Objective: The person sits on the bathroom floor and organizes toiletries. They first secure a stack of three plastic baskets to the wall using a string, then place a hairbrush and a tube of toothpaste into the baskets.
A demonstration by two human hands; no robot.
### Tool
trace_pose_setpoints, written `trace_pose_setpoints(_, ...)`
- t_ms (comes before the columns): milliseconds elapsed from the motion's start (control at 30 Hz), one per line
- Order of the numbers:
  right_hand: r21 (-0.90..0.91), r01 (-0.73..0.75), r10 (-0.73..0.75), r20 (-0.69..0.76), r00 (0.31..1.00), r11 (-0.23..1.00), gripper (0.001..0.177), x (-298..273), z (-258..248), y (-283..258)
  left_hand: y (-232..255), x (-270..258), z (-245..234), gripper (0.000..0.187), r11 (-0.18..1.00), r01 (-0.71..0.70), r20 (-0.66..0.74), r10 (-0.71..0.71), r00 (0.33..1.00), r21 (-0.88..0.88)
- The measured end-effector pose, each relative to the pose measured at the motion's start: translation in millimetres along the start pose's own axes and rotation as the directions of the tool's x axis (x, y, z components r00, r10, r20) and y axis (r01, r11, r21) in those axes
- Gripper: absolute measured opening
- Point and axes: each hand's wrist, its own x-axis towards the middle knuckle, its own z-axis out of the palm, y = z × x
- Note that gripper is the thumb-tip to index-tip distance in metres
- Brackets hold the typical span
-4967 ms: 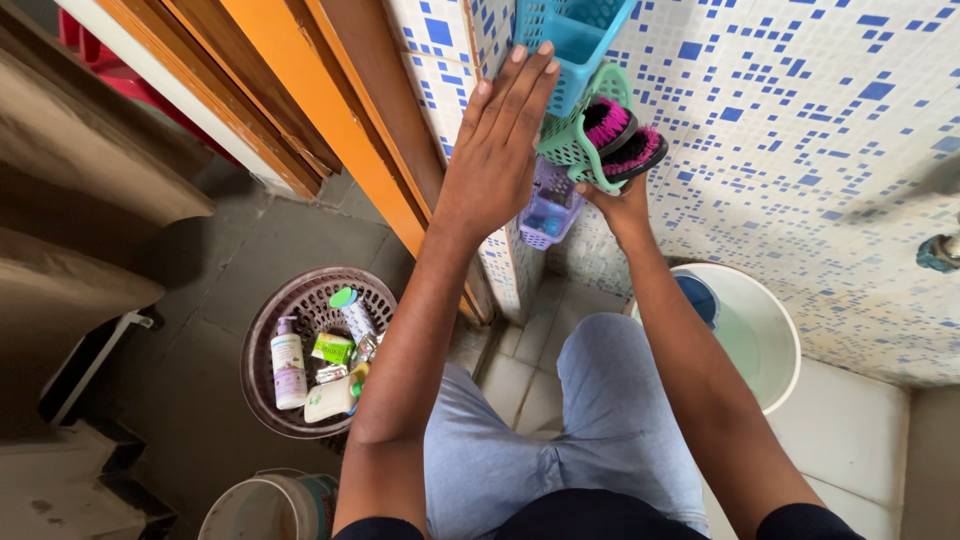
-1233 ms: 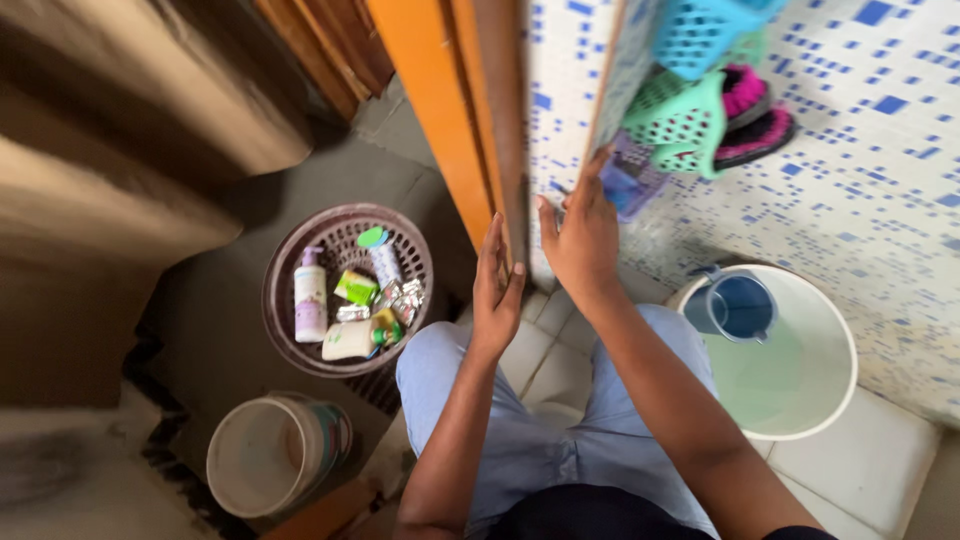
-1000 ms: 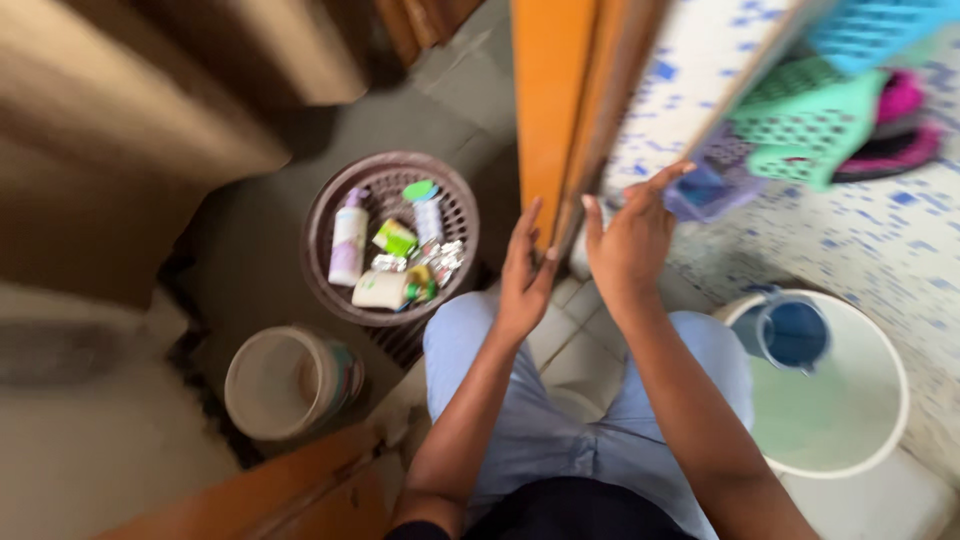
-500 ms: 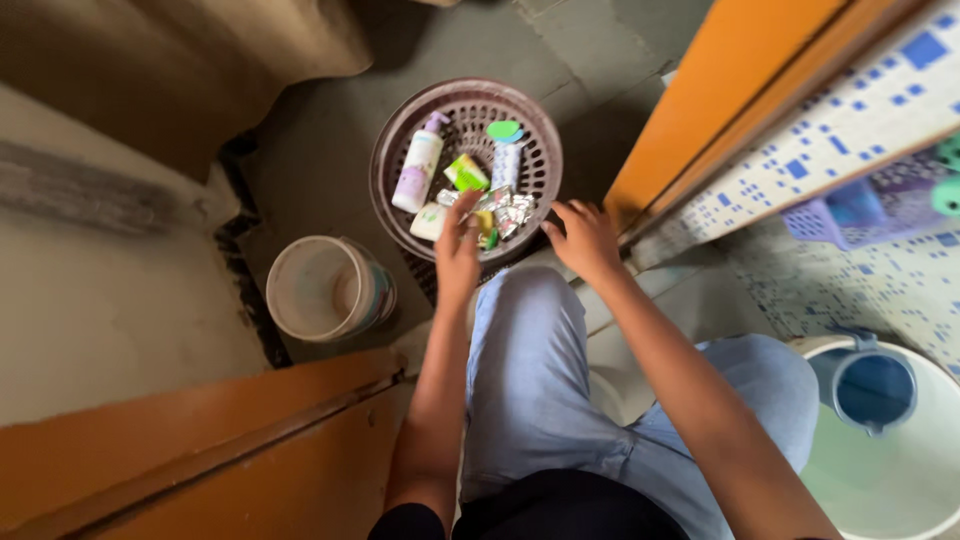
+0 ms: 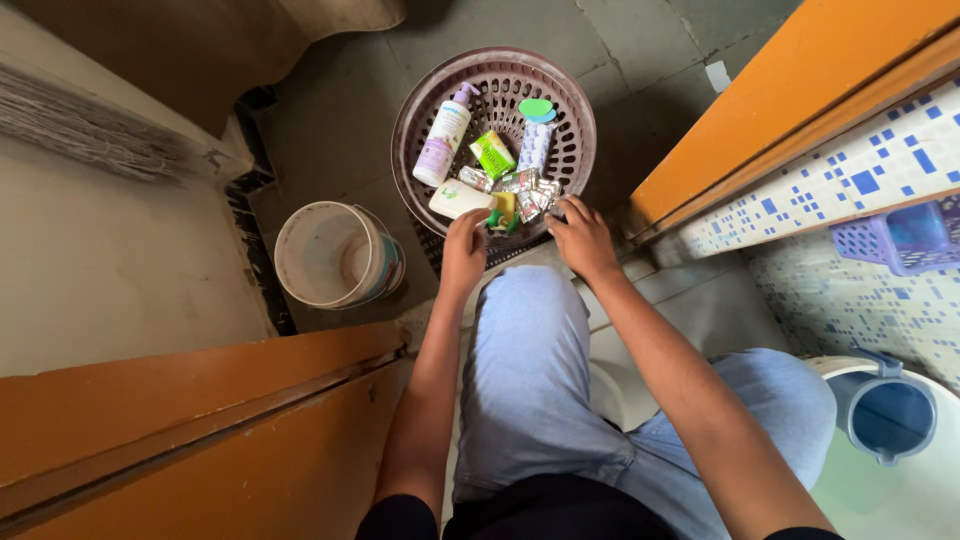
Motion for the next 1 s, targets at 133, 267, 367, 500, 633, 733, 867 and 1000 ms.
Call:
trace_pose_setpoints(133, 0.022, 0.004, -0.004, -0.004, 1.000, 1.000, 0.024, -0.9, -17.3, -3.5, -9.9, 12.7, 9.4, 0.047, 0.968, -0.176, 0.099, 0.161, 0.982, 0.178)
trace_pose_setpoints(267, 0.012, -0.007, 0.007, -0.014, 1.000, 1.000, 0.030, -1.1, -43.5, -8.6, -33.4, 25.4, 22.4, 0.053, 0.882, -0.267, 0.224, 0.190, 0.956, 0.389)
trace_pose_setpoints(367, 0.024, -0.058, 0.058, 0.005, 0.998, 0.998, 0.029, -0.3, -56.3, -8.6, -54.3, 35.2, 30.9, 0.054, 0.780, -0.330, 0.340, 0.160, 0.927, 0.532)
trace_pose_setpoints(500, 0.122, -0.130, 0.133, -0.017, 0.991, 0.984, 0.031, -4.1, -73.0, -0.1, -78.2, 49.4, 39.1, 0.044, 0.654, -0.445, 0.450, 0.175, 0.876, 0.612)
trace_pose_setpoints(633, 0.242, -0.204, 0.216, -0.024, 0.976, 0.949, 0.037, -11.4, -94.8, 9.7, -92.4, 60.6, 47.3, 0.040, 0.586, -0.495, 0.535, 0.121, 0.836, 0.642)
trace_pose_setpoints(733, 0.331, -0.226, 0.252, -0.038, 0.967, 0.916, 0.038, -13.5, -105.3, 14.9, -89.0, 68.6, 47.1, 0.035, 0.581, -0.496, 0.579, 0.053, 0.814, 0.645)
trace_pose_setpoints(867, 0.392, -0.224, 0.246, -0.007, 0.969, 0.892, 0.040, -14.5, -111.8, 21.7, -75.4, 90.1, 41.5, 0.056, 0.760, -0.321, 0.644, -0.162, 0.748, 0.565)
trace_pose_setpoints(1000, 0.435, -0.236, 0.246, 0.033, 0.969, 0.869, 0.039, -19.4, -112.9, 23.0, -115.4, 117.3, 23.7, 0.041, 0.862, -0.096, 0.210, -0.013, 0.978, 0.497)
